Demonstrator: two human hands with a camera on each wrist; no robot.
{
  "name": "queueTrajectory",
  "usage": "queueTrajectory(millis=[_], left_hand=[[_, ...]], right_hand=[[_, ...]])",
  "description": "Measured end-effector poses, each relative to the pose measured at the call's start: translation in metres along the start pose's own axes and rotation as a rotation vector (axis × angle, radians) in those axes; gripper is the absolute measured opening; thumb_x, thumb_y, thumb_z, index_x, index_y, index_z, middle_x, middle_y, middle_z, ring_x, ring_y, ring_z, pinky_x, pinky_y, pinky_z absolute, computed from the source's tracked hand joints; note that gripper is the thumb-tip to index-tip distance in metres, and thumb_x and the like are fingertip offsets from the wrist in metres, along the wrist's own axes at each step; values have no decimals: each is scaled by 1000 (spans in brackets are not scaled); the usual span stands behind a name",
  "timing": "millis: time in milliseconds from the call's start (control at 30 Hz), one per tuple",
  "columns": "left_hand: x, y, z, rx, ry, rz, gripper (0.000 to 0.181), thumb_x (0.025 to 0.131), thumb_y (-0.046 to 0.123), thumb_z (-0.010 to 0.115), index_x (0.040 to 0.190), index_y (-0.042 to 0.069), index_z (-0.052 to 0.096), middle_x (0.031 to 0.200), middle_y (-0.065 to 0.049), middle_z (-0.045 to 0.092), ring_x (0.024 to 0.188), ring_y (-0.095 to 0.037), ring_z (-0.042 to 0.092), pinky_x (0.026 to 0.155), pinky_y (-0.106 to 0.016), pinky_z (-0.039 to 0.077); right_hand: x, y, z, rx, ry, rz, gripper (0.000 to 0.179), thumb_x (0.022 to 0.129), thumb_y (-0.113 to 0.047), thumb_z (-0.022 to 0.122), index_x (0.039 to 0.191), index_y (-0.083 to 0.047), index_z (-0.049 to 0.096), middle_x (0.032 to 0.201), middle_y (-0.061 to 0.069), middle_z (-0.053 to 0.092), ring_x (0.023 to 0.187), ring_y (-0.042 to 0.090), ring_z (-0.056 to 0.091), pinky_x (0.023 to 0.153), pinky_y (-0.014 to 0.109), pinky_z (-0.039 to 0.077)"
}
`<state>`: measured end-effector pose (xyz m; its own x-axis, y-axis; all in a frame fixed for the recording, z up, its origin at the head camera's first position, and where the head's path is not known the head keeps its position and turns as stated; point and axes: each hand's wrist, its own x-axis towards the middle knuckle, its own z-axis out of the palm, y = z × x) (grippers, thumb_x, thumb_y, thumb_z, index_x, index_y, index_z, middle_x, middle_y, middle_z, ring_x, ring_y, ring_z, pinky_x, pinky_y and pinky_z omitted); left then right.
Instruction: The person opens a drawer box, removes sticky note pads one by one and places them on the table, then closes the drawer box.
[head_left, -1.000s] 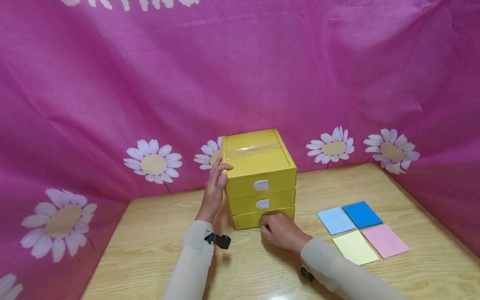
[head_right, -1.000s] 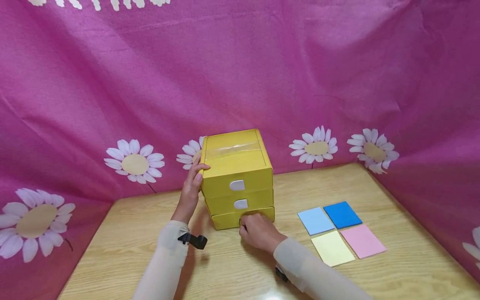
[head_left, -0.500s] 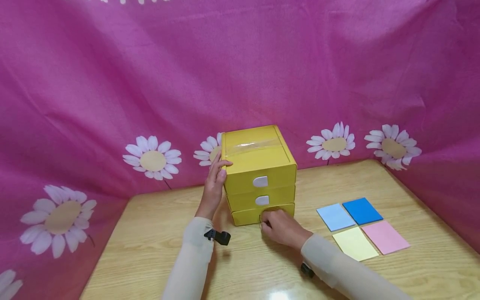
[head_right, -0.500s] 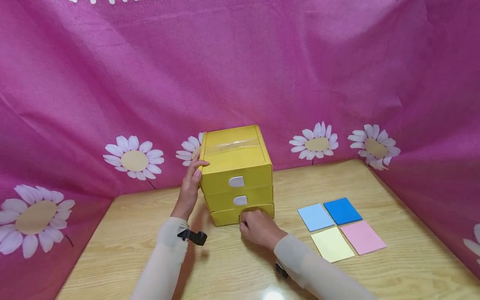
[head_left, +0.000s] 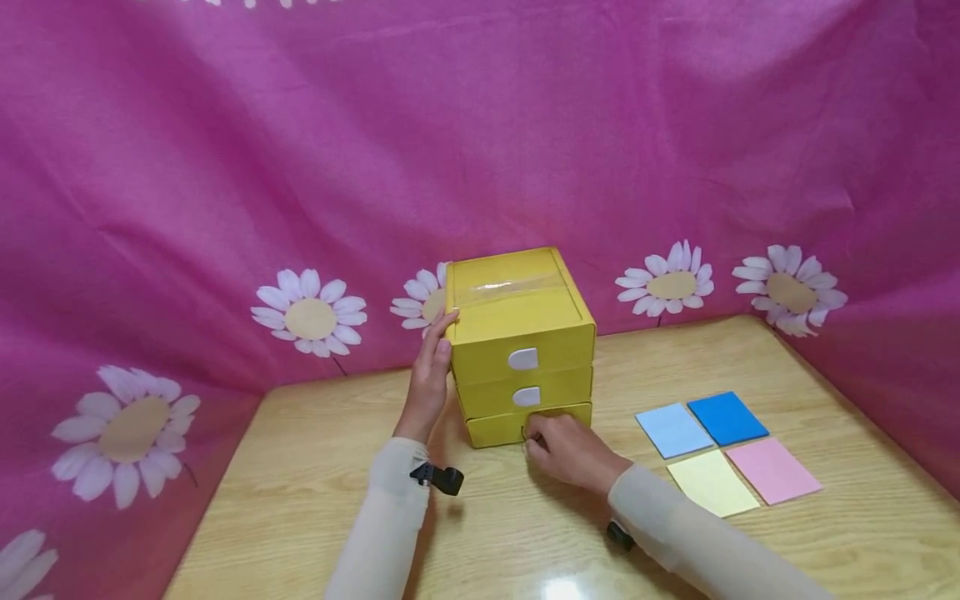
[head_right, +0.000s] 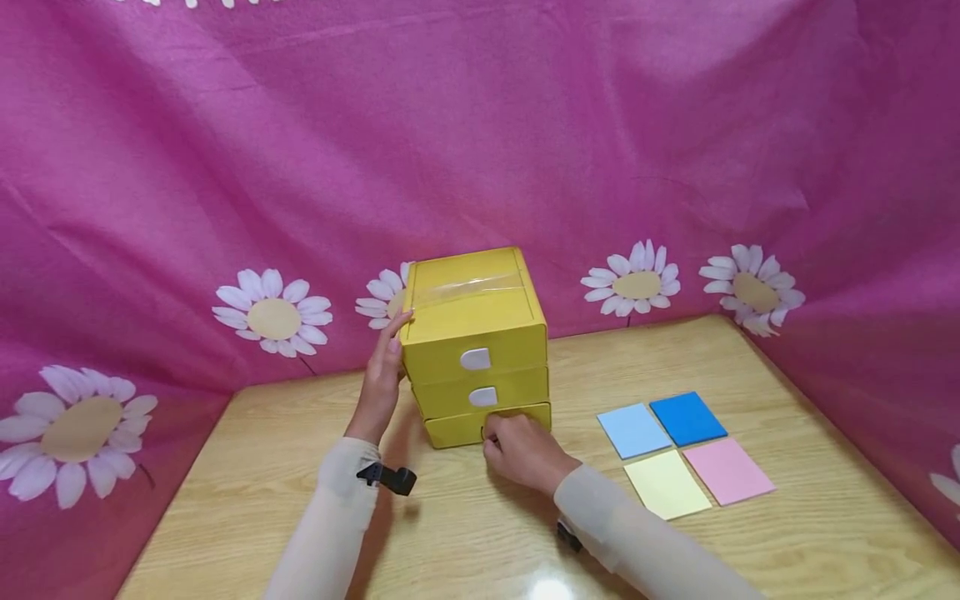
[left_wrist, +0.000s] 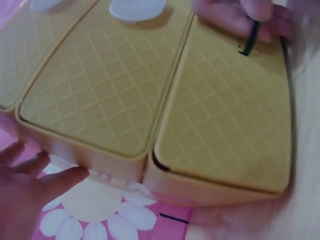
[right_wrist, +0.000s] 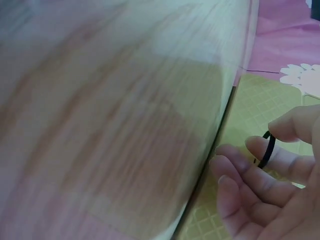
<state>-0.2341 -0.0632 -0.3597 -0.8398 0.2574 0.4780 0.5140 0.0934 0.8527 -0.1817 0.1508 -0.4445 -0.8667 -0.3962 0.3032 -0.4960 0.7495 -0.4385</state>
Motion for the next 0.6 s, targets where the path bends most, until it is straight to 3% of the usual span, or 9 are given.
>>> queueTrajectory(millis=[167,300,500,600], left_hand=[[-12,0,-4,26,-25,-50,51,104,18,37,153,11,23,155,-11,30,137,-26,35,108,-45,35],[-23,-2,-8,102,-48,-60,57,103,17,41,154,14,17,156,-7,28,141,-25,31,110,-47,31],[-39,-21,-17,212,-85,-77,60,102,25,46,153,35,17,156,6,26,141,-23,30,106,-53,34],[-48,-17,-20,316,-105,-62,59,102,28,46,153,37,17,156,7,26,141,-24,30,107,-54,32]], right_hand=[[-4,-3,-7,0,1,-4,5,86,-10,60,88,-12,65,77,-7,61,67,8,52,62,25,46],[-9,-7,-17,5,-7,32,14,88,-14,61,100,-10,66,90,-3,67,80,13,60,72,34,51],[-21,-7,-38,7,22,103,24,90,-20,62,112,-10,65,108,4,65,99,21,61,87,43,50],[-29,-5,-49,-1,48,127,27,91,-24,64,113,-10,64,109,4,64,99,21,60,86,44,50]])
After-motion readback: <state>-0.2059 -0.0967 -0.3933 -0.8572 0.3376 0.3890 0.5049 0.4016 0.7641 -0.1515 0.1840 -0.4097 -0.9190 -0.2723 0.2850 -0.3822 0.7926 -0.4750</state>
